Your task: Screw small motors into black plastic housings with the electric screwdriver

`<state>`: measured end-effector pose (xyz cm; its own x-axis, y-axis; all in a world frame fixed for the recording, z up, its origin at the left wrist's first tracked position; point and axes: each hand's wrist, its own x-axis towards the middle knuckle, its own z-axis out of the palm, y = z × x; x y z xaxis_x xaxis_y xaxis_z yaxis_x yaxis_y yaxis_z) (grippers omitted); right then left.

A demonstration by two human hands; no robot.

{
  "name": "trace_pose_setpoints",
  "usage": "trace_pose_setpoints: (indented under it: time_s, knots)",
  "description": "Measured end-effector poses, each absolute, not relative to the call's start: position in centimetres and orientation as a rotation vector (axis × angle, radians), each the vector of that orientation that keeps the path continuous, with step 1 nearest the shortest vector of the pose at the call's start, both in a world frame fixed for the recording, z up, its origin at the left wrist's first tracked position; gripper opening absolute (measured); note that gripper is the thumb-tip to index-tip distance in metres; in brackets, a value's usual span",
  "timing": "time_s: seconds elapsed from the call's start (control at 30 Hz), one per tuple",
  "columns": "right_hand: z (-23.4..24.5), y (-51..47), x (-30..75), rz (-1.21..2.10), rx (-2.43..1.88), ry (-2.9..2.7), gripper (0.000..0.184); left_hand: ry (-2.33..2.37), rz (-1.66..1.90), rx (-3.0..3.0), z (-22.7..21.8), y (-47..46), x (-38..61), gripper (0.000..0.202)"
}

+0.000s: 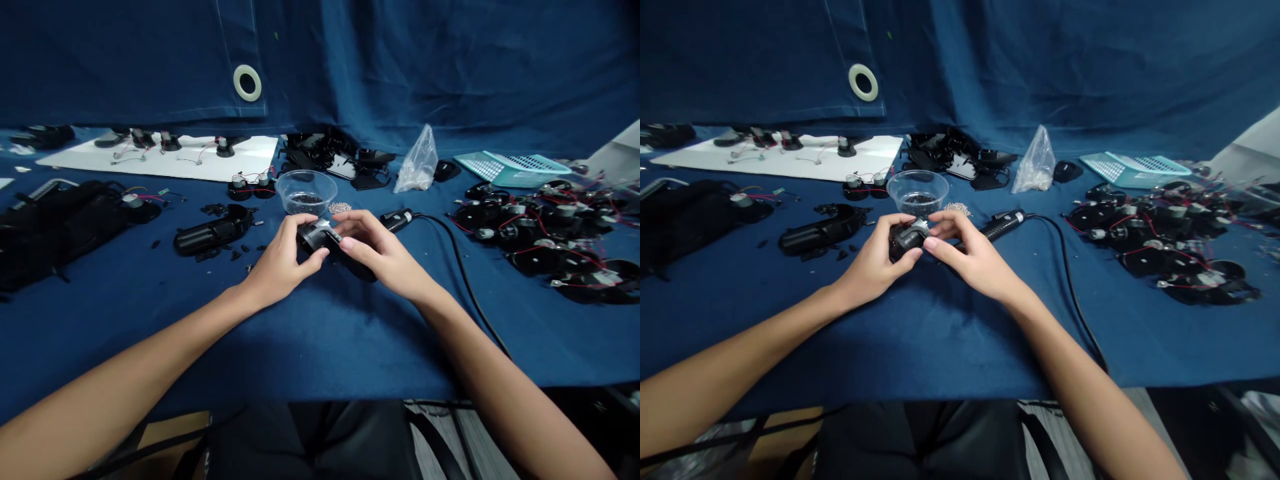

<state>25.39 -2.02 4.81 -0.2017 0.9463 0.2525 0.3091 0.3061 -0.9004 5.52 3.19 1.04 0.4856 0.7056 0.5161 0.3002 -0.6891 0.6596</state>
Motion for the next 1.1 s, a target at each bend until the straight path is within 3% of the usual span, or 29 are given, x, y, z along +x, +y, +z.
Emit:
trace_pose_setpoints:
  time_s: [0.13, 0.37, 0.63, 1.1]
  knots:
    - [4.5, -1.8, 24.8, 1.101, -1.219, -1.508, 0.046, 0.697, 1.100, 2.480, 1.4, 2.8, 5.4, 0.047]
    - [3.8, -1.7, 24.9, 1.370, -1.095, -1.460, 0.027, 0.573, 1.071, 2.639, 1.3, 2.6, 5.3, 0.050]
    - [3.9, -2.1, 24.9, 1.605, -1.111, -1.259, 0.028, 0.634, 0.944, 2.728, 1.8, 1.9, 5.3, 0.051]
    - [4.5, -2.5, 23.9, 1.582, -1.160, -1.244, 0.023, 0.723, 0.972, 2.754, 1.8, 1.3, 5.6, 0.047]
